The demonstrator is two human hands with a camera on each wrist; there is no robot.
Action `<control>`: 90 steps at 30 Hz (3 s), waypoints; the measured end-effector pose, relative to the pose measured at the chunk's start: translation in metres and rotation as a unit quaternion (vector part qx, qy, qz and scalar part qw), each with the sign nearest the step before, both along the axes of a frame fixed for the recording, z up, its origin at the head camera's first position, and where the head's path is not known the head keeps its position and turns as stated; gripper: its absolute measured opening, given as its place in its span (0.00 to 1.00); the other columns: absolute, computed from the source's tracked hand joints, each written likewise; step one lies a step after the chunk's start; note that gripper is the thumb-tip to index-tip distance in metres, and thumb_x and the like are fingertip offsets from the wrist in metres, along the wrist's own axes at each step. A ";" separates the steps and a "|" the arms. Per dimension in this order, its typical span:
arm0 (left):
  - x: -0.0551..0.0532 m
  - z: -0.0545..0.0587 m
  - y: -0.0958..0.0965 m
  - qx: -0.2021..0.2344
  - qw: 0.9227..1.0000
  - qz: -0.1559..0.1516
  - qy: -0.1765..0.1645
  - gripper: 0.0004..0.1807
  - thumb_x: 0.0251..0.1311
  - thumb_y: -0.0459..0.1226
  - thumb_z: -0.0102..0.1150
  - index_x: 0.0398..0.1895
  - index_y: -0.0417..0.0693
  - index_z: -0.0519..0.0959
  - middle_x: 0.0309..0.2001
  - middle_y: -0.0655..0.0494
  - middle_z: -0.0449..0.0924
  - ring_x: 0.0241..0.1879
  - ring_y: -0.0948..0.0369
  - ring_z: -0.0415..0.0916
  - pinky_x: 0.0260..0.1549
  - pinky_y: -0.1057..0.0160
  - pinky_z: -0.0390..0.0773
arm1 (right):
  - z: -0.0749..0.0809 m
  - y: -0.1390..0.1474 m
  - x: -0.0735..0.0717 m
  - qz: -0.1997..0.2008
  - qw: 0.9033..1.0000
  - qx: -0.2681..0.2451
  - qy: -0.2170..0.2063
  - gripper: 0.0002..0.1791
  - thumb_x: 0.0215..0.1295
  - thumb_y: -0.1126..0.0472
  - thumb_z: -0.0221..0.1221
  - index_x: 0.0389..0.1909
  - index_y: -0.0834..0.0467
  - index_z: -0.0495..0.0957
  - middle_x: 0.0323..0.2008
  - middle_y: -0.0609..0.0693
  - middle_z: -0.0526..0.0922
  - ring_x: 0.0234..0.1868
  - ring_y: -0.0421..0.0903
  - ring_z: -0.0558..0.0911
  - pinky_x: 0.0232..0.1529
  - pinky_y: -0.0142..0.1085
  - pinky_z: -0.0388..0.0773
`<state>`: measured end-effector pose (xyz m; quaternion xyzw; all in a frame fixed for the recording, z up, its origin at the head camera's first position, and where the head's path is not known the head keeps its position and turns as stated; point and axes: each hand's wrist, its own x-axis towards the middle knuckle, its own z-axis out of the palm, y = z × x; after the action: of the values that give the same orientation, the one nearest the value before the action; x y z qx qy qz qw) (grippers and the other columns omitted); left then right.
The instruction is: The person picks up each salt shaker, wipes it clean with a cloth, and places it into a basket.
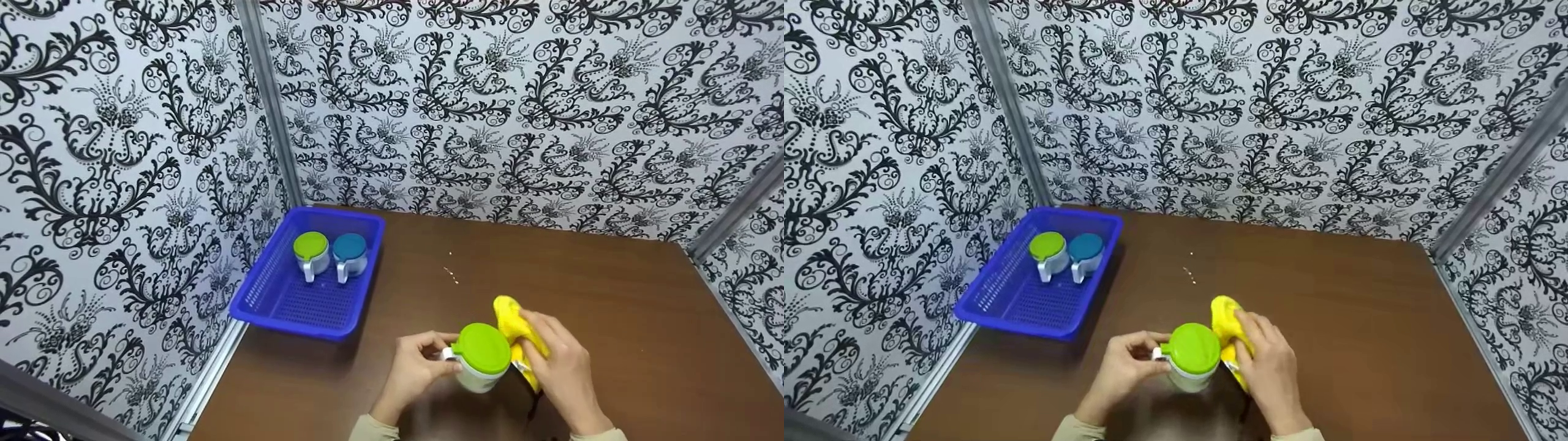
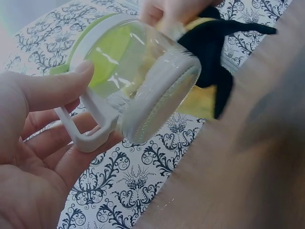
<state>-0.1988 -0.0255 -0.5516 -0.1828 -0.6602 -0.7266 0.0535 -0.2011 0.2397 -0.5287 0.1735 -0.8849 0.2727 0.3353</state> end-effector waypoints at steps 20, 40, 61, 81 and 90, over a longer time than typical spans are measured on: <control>0.005 0.003 -0.001 -0.054 0.997 -0.030 0.035 0.12 0.42 0.29 0.80 0.25 0.40 0.81 0.44 0.53 0.87 0.40 0.61 0.85 0.35 0.61 0.84 | 0.007 -0.002 0.006 0.081 0.995 0.028 0.048 0.36 0.41 0.79 0.75 0.54 0.49 0.85 0.52 0.43 0.83 0.44 0.40 0.80 0.45 0.23 0.74; 0.002 0.002 -0.002 0.006 0.997 -0.073 0.039 0.13 0.43 0.30 0.79 0.27 0.37 0.80 0.46 0.52 0.87 0.41 0.57 0.86 0.35 0.57 0.85 | -0.018 -0.007 0.009 0.065 0.991 0.070 -0.093 0.22 0.52 0.69 0.74 0.47 0.46 0.87 0.49 0.33 0.81 0.48 0.38 0.80 0.44 0.43 0.82; 0.002 0.001 -0.001 0.019 0.999 -0.044 0.016 0.13 0.43 0.29 0.79 0.26 0.37 0.81 0.46 0.51 0.87 0.43 0.54 0.86 0.39 0.54 0.85 | -0.013 -0.001 0.013 0.051 0.996 0.054 -0.051 0.25 0.50 0.68 0.73 0.51 0.47 0.85 0.47 0.35 0.83 0.46 0.39 0.84 0.41 0.43 0.82; 0.003 0.000 -0.003 0.006 0.979 -0.185 0.084 0.11 0.49 0.29 0.76 0.30 0.36 0.80 0.48 0.51 0.86 0.44 0.56 0.86 0.39 0.53 0.85 | 0.019 0.000 0.011 0.185 0.983 0.011 -0.008 0.34 0.49 0.81 0.70 0.56 0.50 0.84 0.54 0.47 0.84 0.53 0.47 0.80 0.58 0.22 0.67; 0.000 -0.004 -0.004 0.024 0.985 -0.156 0.065 0.10 0.48 0.25 0.75 0.30 0.34 0.80 0.47 0.48 0.86 0.44 0.54 0.86 0.39 0.52 0.85 | 0.004 0.001 0.011 0.156 0.986 0.017 -0.049 0.31 0.52 0.77 0.70 0.54 0.47 0.84 0.52 0.39 0.84 0.50 0.43 0.81 0.53 0.28 0.74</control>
<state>-0.1991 -0.0295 -0.5554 -0.3287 -0.6013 -0.7282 -0.0132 -0.1903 0.2405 -0.5247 0.3014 -0.8671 0.3145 0.2416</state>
